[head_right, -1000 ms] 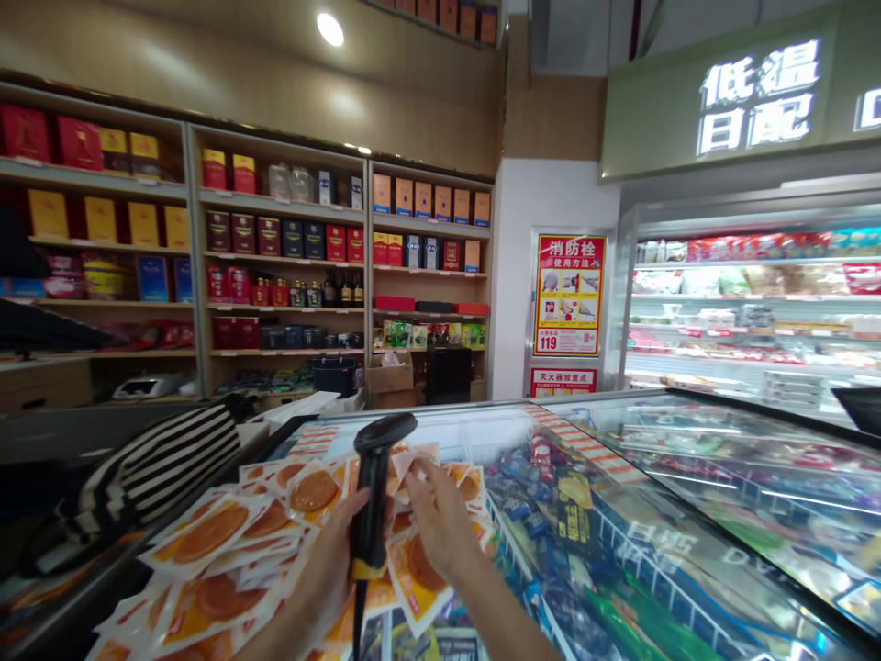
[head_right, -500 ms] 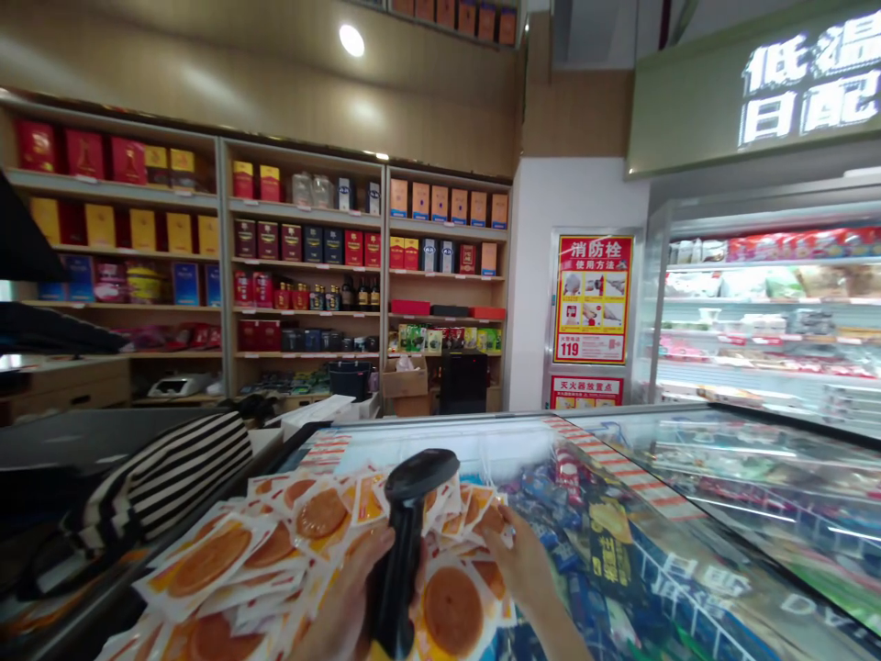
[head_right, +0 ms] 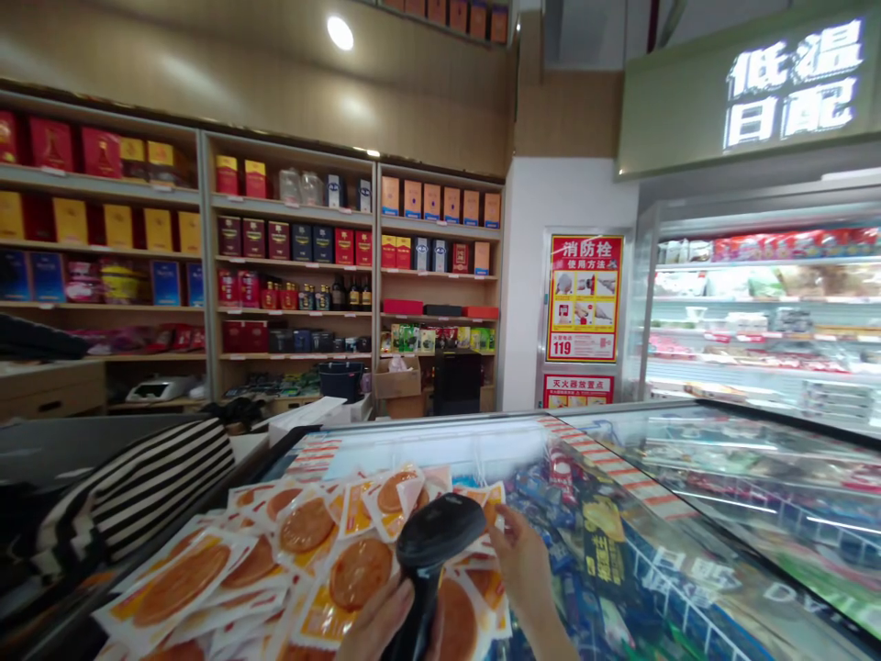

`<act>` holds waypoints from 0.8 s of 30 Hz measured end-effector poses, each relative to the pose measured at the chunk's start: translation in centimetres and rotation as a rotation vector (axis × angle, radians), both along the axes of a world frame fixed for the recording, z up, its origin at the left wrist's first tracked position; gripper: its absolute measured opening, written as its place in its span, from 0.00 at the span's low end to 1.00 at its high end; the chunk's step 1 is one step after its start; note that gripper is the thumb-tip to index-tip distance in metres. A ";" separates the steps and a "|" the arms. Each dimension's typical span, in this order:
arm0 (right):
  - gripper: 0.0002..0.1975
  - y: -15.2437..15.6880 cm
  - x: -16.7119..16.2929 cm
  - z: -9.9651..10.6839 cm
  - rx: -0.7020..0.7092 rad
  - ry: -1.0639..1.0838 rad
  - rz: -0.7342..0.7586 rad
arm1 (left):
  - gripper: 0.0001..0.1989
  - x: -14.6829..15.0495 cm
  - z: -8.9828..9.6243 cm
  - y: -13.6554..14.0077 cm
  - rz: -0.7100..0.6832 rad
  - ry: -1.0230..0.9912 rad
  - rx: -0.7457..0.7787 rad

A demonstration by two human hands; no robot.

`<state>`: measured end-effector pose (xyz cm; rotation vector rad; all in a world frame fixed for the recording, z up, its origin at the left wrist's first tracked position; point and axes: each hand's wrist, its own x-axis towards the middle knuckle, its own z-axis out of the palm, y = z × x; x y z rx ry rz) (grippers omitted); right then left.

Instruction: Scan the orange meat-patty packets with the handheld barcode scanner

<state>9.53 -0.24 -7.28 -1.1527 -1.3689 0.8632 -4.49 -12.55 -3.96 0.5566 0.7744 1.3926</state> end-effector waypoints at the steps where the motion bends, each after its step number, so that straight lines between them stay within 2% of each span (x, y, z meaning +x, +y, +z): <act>1: 0.23 -0.2 -0.1 0.1 -0.049 0.091 0.017 | 0.21 0.0 0.1 0.0 -0.016 0.020 0.029; 3: 0.27 -0.7 -0.2 0.3 -0.161 0.270 0.076 | 0.20 -0.1 0.2 0.0 -0.053 0.080 0.095; 5: 0.27 -1.4 -0.3 0.5 -0.236 0.391 0.178 | 0.21 -0.4 0.5 0.0 -0.062 0.127 0.136; 7: 0.22 -1.9 -0.2 0.7 -0.245 0.423 0.272 | 0.19 -0.7 1.0 -0.2 -0.036 0.140 0.128; 9: 0.18 -2.3 0.1 1.0 -0.221 0.372 0.284 | 0.16 -1.0 1.7 -0.5 0.004 0.129 0.096; 13: 0.19 -2.1 2.1 1.5 -0.179 0.234 0.133 | 0.12 -2.2 4.0 -0.5 0.048 0.129 0.098; 17: 0.21 -1.3 5.7 1.5 -0.100 0.125 -0.118 | 0.11 -3.6 6.3 0.4 0.075 0.129 0.155; 21: 0.17 -1.0 9.1 1.0 0.139 -0.142 -0.376 | 0.13 -4.4 7.2 0.6 0.045 0.160 0.149; 24: 0.13 -1.2 10.4 -0.1 0.340 -0.343 -0.420 | 0.13 -4.4 6.7 0.3 0.074 0.159 0.097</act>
